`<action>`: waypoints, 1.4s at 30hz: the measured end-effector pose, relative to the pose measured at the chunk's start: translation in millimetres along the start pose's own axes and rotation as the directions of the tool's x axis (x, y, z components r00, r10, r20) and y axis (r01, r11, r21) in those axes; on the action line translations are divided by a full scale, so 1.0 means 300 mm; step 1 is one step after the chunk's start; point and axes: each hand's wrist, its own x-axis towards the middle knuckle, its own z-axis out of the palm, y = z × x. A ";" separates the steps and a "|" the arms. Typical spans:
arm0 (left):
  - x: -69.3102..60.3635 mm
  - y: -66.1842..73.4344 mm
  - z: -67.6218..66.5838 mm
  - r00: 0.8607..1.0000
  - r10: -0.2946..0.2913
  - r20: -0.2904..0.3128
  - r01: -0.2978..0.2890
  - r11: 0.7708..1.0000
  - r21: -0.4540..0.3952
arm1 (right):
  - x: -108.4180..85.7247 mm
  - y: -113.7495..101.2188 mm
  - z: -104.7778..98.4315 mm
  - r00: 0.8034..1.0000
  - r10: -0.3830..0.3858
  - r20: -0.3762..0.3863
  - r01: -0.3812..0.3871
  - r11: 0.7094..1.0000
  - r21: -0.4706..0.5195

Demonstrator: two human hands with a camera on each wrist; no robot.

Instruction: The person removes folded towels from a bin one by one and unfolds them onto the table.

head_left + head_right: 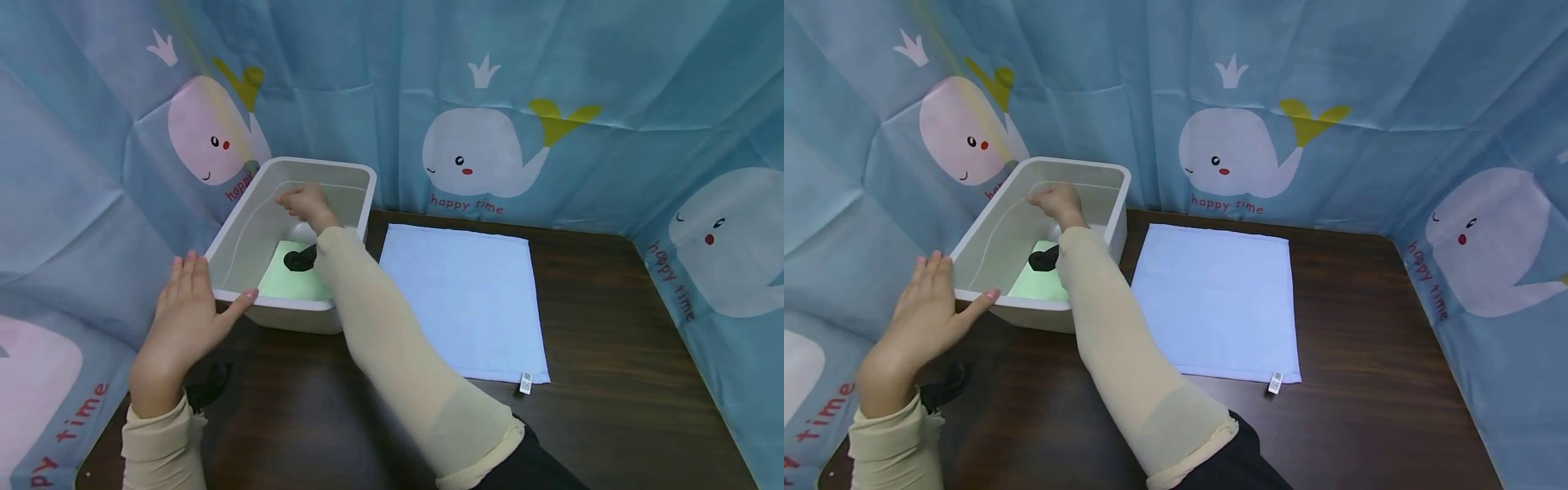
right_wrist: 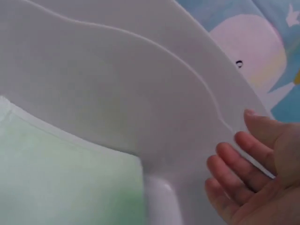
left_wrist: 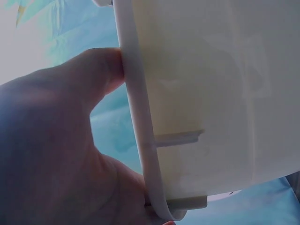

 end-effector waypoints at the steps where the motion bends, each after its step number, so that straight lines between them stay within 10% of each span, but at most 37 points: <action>1: -0.001 -0.001 -0.001 1.000 -0.007 0.002 0.007 1.000 -0.002 | 0.003 0.005 0.008 1.000 0.008 0.003 -0.008 1.000 -0.005; 20: -0.013 0.007 0.003 0.999 -0.025 -0.022 0.025 1.000 0.004 | 0.070 0.071 0.076 0.954 0.286 0.089 -0.275 0.954 -0.123; 30: -0.013 0.007 -0.004 0.999 -0.039 -0.011 0.039 0.999 -0.005 | 0.105 0.053 0.102 0.903 0.375 0.210 -0.283 0.887 -0.365; 42: -0.013 0.008 0.001 0.999 -0.029 -0.040 0.028 1.000 -0.003 | 0.137 0.069 0.120 0.906 0.308 0.291 -0.093 0.814 -0.574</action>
